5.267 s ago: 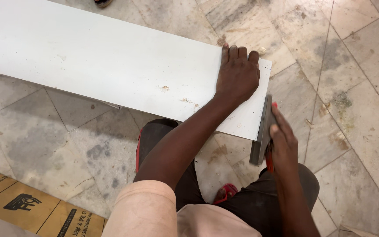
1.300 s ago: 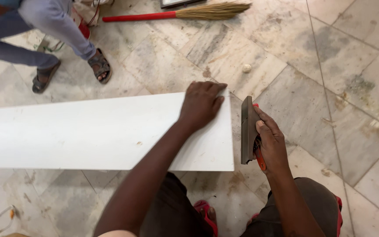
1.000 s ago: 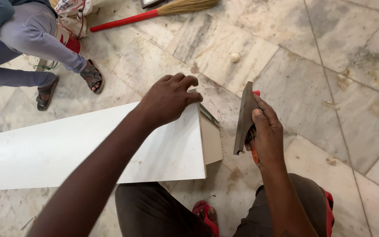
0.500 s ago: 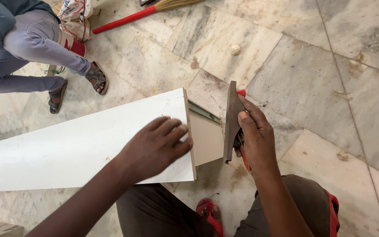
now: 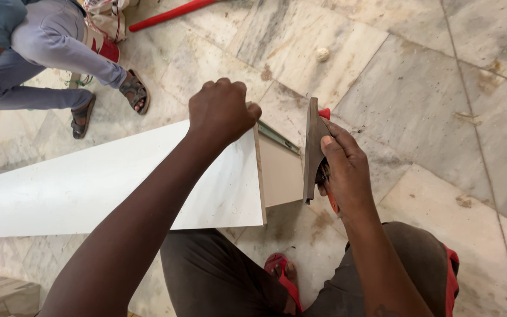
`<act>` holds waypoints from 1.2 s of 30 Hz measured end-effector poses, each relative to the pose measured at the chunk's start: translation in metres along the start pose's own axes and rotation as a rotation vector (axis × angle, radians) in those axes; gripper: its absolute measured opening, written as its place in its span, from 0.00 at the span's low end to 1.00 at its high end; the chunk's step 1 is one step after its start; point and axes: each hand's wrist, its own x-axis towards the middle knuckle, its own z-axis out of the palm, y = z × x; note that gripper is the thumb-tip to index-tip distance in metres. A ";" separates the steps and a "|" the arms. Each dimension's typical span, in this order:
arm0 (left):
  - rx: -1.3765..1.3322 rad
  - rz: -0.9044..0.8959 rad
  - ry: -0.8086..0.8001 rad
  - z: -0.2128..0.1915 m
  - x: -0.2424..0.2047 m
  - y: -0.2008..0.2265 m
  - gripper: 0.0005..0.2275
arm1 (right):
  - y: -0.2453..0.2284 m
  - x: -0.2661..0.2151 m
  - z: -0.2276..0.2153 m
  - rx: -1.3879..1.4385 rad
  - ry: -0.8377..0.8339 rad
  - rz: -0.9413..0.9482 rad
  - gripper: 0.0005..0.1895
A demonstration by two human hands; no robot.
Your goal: The person uses a hand plane to smooth the edges of a white wooden board. They hold the board with one hand and push the plane along the edge with the other, repeating the motion to refine the surface.
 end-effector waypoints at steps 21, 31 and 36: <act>-0.152 0.135 0.227 0.049 -0.110 0.020 0.34 | 0.009 0.004 0.006 -0.016 -0.042 0.011 0.20; -0.325 0.123 0.271 0.055 -0.160 0.030 0.37 | 0.009 -0.001 0.004 -0.056 -0.028 0.040 0.21; -0.438 0.125 0.147 0.054 -0.173 0.018 0.35 | 0.017 -0.002 -0.006 -0.010 -0.101 0.080 0.22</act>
